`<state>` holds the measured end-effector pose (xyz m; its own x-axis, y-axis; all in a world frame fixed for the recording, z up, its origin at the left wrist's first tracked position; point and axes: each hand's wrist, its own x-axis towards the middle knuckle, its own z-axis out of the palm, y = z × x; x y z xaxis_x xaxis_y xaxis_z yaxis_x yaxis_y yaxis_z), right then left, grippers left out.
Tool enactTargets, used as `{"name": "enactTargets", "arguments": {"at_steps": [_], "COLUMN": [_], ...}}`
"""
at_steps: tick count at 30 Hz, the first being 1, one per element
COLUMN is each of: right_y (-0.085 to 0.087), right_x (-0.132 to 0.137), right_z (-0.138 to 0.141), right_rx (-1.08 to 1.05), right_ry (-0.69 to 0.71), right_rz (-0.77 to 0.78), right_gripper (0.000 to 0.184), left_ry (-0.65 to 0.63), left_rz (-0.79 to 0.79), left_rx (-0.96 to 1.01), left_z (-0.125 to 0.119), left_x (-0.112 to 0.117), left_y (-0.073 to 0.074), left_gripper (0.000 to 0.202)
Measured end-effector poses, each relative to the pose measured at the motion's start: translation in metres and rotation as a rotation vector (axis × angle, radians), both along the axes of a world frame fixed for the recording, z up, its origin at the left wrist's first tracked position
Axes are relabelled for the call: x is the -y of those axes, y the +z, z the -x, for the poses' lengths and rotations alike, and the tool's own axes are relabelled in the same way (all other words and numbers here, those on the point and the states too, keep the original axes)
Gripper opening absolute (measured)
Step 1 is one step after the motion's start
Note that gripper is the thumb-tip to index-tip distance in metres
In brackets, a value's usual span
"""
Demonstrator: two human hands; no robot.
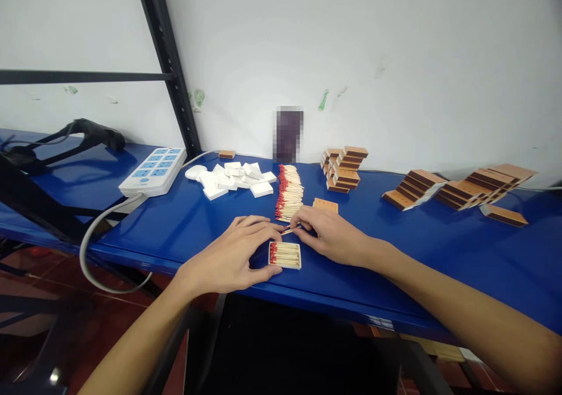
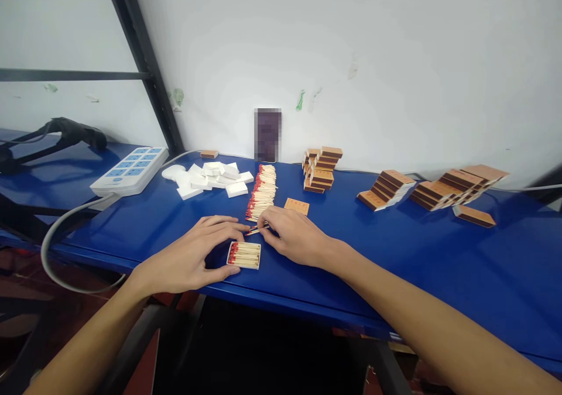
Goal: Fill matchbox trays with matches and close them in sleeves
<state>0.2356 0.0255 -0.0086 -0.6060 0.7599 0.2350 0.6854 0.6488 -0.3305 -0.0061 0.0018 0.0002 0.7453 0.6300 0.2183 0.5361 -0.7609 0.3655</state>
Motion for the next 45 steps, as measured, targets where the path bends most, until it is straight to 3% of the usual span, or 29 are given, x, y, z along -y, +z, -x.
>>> {"name": "enactTargets", "arguments": {"at_steps": [10,23,29,35,38,40,43,45], "right_y": [0.007,0.011,0.015,0.014,0.018,0.021,0.024,0.024], "right_x": [0.000,0.003,0.016,0.023,0.021,0.017,0.006,-0.002], "right_z": [-0.002,-0.003,0.006,0.015,0.014,0.008,-0.007,-0.018], "right_rx": [0.051,0.059,-0.027,-0.040,-0.020,0.050,0.224,0.271], "right_ry": [-0.057,-0.026,0.080,0.063,0.041,-0.013,-0.163,-0.276], "right_rz": [0.019,0.021,0.117,0.121,0.069,-0.051,-0.255,-0.296], "right_gripper": [0.012,0.013,0.010,0.007,0.007,0.010,0.014,0.017], "left_ry": [-0.003,0.069,0.112,0.099,0.092,0.089,0.061,0.033], "left_rz": [0.009,-0.011,-0.018,-0.010,-0.014,-0.028,-0.053,-0.061], "left_rx": [0.001,-0.026,-0.024,-0.004,-0.003,0.008,0.038,0.046], "left_z": [0.000,0.000,0.001,0.000,0.000,0.000,0.000,0.000], "left_x": [0.001,0.001,0.001,0.002,0.002,0.001,0.001,0.002], "left_y": [0.001,0.000,-0.001,0.000,0.000,0.000,0.001,0.001], "left_gripper": [0.030,0.027,0.028,0.027,0.028,0.035,0.047,0.047]}}
